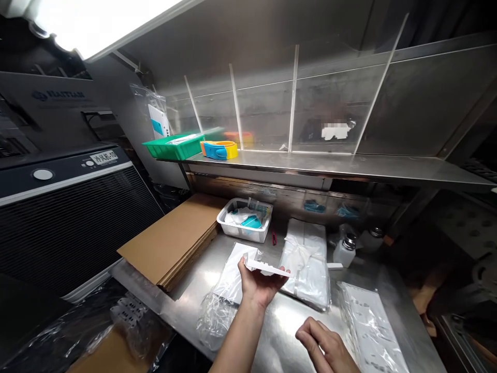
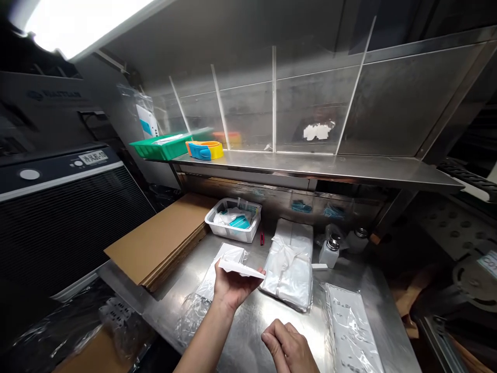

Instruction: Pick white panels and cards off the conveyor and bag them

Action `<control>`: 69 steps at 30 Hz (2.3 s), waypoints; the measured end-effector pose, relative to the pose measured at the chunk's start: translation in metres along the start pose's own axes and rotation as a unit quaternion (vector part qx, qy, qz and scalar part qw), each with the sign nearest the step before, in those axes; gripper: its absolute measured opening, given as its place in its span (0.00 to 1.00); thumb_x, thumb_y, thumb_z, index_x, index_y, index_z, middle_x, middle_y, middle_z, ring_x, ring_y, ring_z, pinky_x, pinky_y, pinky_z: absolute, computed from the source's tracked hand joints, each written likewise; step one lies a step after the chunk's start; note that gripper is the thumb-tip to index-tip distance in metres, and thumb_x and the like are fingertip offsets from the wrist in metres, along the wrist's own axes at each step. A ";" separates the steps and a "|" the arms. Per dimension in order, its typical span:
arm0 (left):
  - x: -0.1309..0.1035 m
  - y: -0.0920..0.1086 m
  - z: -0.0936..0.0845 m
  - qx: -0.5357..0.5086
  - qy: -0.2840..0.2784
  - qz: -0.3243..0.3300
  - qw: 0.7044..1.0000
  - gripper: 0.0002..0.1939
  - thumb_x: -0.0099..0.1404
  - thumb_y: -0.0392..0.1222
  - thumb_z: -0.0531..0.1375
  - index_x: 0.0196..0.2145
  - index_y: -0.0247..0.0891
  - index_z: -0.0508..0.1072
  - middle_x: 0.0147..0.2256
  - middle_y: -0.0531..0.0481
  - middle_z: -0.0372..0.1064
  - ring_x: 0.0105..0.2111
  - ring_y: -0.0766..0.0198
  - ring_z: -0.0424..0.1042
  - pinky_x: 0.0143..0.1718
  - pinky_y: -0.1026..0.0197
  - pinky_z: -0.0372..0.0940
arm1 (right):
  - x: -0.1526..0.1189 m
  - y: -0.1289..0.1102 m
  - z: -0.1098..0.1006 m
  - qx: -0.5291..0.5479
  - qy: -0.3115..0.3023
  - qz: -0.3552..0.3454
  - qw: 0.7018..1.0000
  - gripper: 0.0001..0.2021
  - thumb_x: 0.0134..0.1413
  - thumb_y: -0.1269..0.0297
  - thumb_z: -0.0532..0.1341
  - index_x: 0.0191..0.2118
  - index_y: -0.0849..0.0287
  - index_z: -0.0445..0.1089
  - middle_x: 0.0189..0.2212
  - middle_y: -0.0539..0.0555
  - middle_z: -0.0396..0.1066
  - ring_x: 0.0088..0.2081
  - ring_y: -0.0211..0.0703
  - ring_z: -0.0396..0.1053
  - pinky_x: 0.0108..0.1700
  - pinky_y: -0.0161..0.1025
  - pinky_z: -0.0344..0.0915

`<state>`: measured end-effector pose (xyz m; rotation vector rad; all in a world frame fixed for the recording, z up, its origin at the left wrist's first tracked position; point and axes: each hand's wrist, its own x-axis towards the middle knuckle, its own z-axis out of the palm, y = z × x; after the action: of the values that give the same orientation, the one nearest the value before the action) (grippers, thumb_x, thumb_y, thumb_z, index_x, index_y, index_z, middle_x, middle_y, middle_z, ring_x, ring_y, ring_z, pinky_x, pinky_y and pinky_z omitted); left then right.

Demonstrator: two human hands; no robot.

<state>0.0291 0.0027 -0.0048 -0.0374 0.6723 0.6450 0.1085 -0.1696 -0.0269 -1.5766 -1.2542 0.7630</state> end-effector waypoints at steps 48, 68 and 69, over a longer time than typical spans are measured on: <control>-0.056 -0.023 -0.106 0.233 -0.003 -0.034 0.972 0.29 0.60 0.48 0.58 0.53 0.27 0.60 0.42 0.31 0.71 0.45 0.44 0.69 0.38 0.48 0.68 | 0.102 0.132 -0.033 -0.492 -0.140 0.063 0.857 0.08 0.57 0.63 0.57 0.36 0.63 0.69 0.39 0.54 0.69 0.45 0.44 0.66 0.45 0.46 0.63; -0.030 -0.051 -0.080 0.271 -0.038 -0.058 0.960 0.22 0.58 0.48 0.59 0.48 0.34 0.65 0.34 0.43 0.71 0.38 0.56 0.70 0.29 0.61 0.65 | 0.121 0.167 -0.050 -0.159 -0.105 0.208 0.959 0.09 0.56 0.61 0.59 0.34 0.64 0.68 0.30 0.49 0.69 0.28 0.35 0.67 0.30 0.36 0.67; -0.024 -0.055 -0.078 0.289 -0.034 -0.056 0.955 0.21 0.58 0.48 0.59 0.47 0.35 0.66 0.33 0.44 0.70 0.36 0.57 0.70 0.27 0.63 0.64 | 0.121 0.168 -0.050 -0.126 -0.086 0.216 0.964 0.10 0.56 0.61 0.59 0.34 0.64 0.68 0.30 0.49 0.69 0.27 0.34 0.67 0.29 0.35 0.66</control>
<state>0.0018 -0.0728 -0.0610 0.4850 0.7648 0.3206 0.2479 -0.0724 -0.1557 -2.0686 -1.1764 1.0659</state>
